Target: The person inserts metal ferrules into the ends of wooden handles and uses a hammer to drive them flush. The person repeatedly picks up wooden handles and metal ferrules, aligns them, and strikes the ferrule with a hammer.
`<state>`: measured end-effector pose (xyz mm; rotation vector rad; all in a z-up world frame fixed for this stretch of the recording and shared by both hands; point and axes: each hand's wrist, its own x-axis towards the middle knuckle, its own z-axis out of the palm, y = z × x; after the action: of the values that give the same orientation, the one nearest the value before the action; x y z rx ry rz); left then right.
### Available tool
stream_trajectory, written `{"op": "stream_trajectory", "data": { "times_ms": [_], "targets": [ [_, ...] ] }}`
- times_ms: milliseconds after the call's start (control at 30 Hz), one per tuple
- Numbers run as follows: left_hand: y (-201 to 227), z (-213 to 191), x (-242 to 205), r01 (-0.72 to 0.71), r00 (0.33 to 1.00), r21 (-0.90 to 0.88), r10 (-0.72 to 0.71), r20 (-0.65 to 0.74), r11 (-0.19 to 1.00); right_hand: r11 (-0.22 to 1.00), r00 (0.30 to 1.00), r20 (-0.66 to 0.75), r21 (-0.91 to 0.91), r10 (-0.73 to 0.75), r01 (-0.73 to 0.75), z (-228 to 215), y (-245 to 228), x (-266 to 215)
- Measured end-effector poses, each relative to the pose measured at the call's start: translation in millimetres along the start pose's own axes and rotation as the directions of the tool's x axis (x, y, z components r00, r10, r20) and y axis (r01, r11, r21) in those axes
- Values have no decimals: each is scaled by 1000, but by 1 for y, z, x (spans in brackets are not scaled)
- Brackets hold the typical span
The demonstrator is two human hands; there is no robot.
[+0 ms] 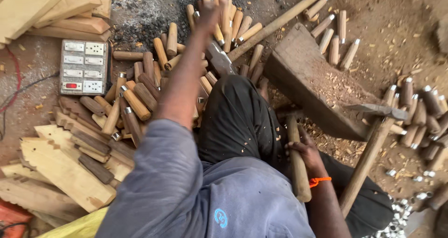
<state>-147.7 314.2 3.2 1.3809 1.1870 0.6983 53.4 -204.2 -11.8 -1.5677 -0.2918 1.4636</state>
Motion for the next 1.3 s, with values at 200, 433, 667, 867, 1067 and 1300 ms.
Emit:
{"op": "stream_trajectory", "data": {
  "times_ms": [200, 433, 667, 867, 1067, 1300],
  "targets": [
    [56, -43, -117, -139, 950, 686, -100, 296, 715, 819, 993, -64, -572, -99, 45, -4, -21, -3],
    [-13, -53, -421, -596, 332, 786, -842, 425, 161, 732, 995, 62, -674, -76, 98, -4, -38, 8],
    [-22, -115, -475, -134, -411, 942, -882, 230, 308, 699, 994, 73, -706, -86, 112, -5, -32, 11],
    [-37, -108, -506, -110, -212, 939, -931, 298, 326, 704, 995, 53, -704, -85, 98, -14, -23, 12],
    [-45, -116, -506, -67, -33, 927, -930, 367, 369, 719, 991, 77, -682, -112, 134, -8, -29, 10],
    [-52, -109, -517, 16, 55, 901, -900, 432, 433, 784, 1000, -4, -621, -1, -2, 5, -44, -10]
  ]
}}
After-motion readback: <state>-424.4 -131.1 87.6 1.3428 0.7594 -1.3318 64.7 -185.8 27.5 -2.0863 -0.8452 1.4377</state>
